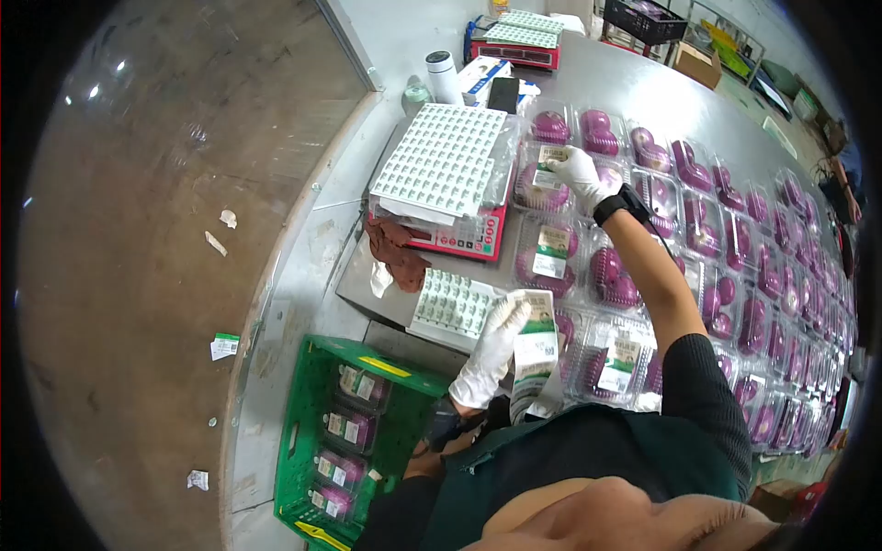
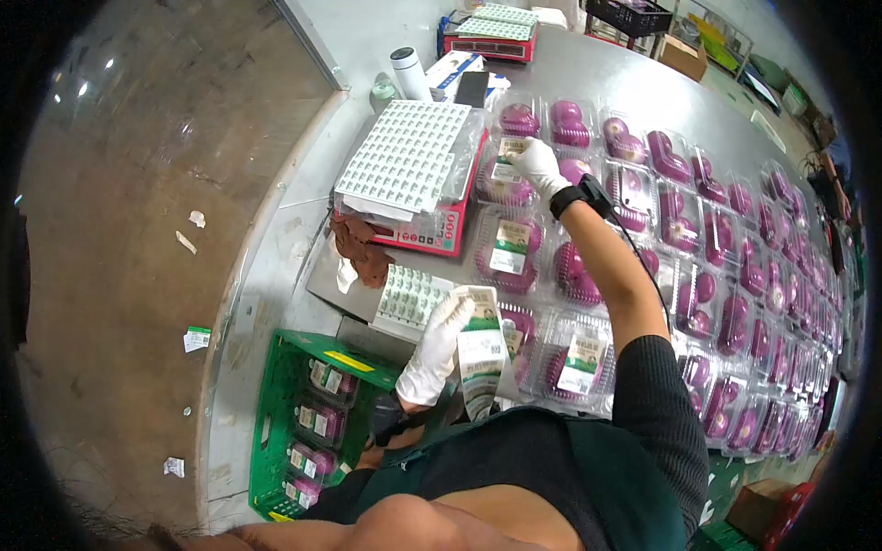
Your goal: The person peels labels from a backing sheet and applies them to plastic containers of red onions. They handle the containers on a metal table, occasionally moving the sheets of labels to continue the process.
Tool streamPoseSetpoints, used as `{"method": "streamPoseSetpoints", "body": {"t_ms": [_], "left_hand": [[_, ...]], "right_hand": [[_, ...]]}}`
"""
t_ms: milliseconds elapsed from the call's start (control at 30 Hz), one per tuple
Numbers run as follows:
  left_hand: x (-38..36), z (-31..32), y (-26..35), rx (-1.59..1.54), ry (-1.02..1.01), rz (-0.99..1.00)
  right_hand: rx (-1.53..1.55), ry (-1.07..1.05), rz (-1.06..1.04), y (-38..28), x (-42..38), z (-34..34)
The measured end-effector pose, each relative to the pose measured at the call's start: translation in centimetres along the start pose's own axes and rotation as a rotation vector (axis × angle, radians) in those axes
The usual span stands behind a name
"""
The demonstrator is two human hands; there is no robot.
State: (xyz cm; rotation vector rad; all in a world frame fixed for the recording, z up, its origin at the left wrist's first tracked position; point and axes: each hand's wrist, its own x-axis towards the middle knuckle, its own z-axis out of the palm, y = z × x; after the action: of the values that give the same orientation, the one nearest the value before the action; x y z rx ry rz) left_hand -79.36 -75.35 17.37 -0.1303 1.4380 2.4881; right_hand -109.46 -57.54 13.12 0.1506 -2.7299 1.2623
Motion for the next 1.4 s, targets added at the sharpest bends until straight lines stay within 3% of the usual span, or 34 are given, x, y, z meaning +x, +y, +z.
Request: {"method": "streamPoseSetpoints", "body": {"t_ms": [100,167,233,267,300,333,367,433,467,500,567,600,633,700,733,767,800,833,900,967,1067,1233,1267,1300,1333,1367,1400], "left_hand": [[0.6,-0.3,0.1,0.108,-0.111,0.073],[1.2,-2.6,-1.7,0.263,-0.035,0.058],[0.8,-0.9,0.7,0.112,0.158,-0.051],[1.3,-1.5,-0.1,0.103,0.215,-0.017],[1.1,0.2,2.6,-0.021,0.276,-0.182],[2.8,-0.6,0.3,0.107,0.275,-0.005],[2.7,1.9,2.5,0.021,0.292,-0.092],[5.0,1.6,-0.7,0.221,0.208,0.227],[4.3,1.8,-1.4,0.219,0.148,0.197],[3.3,2.0,-1.9,0.214,0.086,0.169],[1.6,2.4,-2.6,0.367,0.063,0.171],[1.5,3.0,-2.6,0.322,0.099,0.292],[1.0,5.0,-1.5,0.275,0.090,0.267],[-0.1,8.9,0.6,0.180,0.074,0.216],[0.8,8.0,-1.0,0.251,-0.032,0.103],[1.6,7.3,-2.4,0.316,-0.134,-0.002],[0.8,7.8,-1.4,0.531,-0.095,0.005],[0.8,6.6,-3.1,0.462,-0.049,-0.033],[-0.3,5.3,-2.8,0.362,-0.078,-0.058],[-0.8,4.6,-2.1,0.184,-0.077,-0.036],[-1.3,3.5,-1.3,0.105,-0.021,-0.002],[-2.1,2.4,-0.3,0.031,0.092,-0.027],[-2.3,2.3,0.3,0.000,0.112,0.009],[-2.8,3.1,1.5,-0.060,0.152,0.005],[-3.2,3.4,2.5,-0.090,0.194,0.037],[-3.7,3.7,3.5,-0.056,0.200,0.101],[-4.3,3.4,4.0,-0.004,0.186,0.132]], "right_hand": [[-0.421,0.059,0.026,-0.3,1.4,2.5],[-0.618,0.123,0.045,-1.4,0.7,0.9],[-0.425,0.062,0.159,0.3,1.4,-1.9],[-0.215,-0.007,0.072,0.8,0.4,-2.6],[-0.007,-0.083,-0.009,-0.5,-2.7,-4.5],[0.198,-0.261,-0.111,-2.8,-6.7,-5.3],[0.414,-0.432,-0.205,-5.4,-11.1,-5.7],[0.588,-0.689,-0.118,-8.9,-18.0,-7.1],[0.466,-0.637,0.034,-8.4,-18.7,-8.4],[0.564,-0.436,0.152,-8.7,-19.5,-9.5],[0.528,-0.199,0.096,-8.8,-20.7,-12.1],[0.533,-0.181,-0.014,-6.6,-21.6,-11.4],[0.399,-0.255,-0.233,-6.5,-22.6,-11.9],[0.377,-0.376,-0.331,-7.1,-23.4,-13.1],[0.344,-0.114,-0.315,-7.7,-22.0,-13.9],[0.689,-0.243,0.137,-8.3,-20.1,-16.3],[0.601,-0.024,0.051,-4.8,-16.5,-15.6],[0.599,-0.026,0.136,-3.1,-13.8,-16.1],[0.182,-0.052,0.053,1.7,-9.5,-14.5],[0.005,-0.014,-0.082,8.5,-4.9,-11.0],[-0.178,-0.021,-0.001,8.3,-2.3,-9.4],[-0.730,0.012,0.071,7.3,-1.3,-8.2],[-0.661,0.078,0.165,6.7,-2.0,-9.5],[-0.676,0.104,0.114,8.5,-2.3,-9.9],[-0.388,0.054,-0.041,9.6,-3.1,-10.5],[-0.488,-0.012,-0.114,6.6,-5.7,-11.0],[-0.210,-0.184,-0.096,3.9,-8.7,-11.1]]}}
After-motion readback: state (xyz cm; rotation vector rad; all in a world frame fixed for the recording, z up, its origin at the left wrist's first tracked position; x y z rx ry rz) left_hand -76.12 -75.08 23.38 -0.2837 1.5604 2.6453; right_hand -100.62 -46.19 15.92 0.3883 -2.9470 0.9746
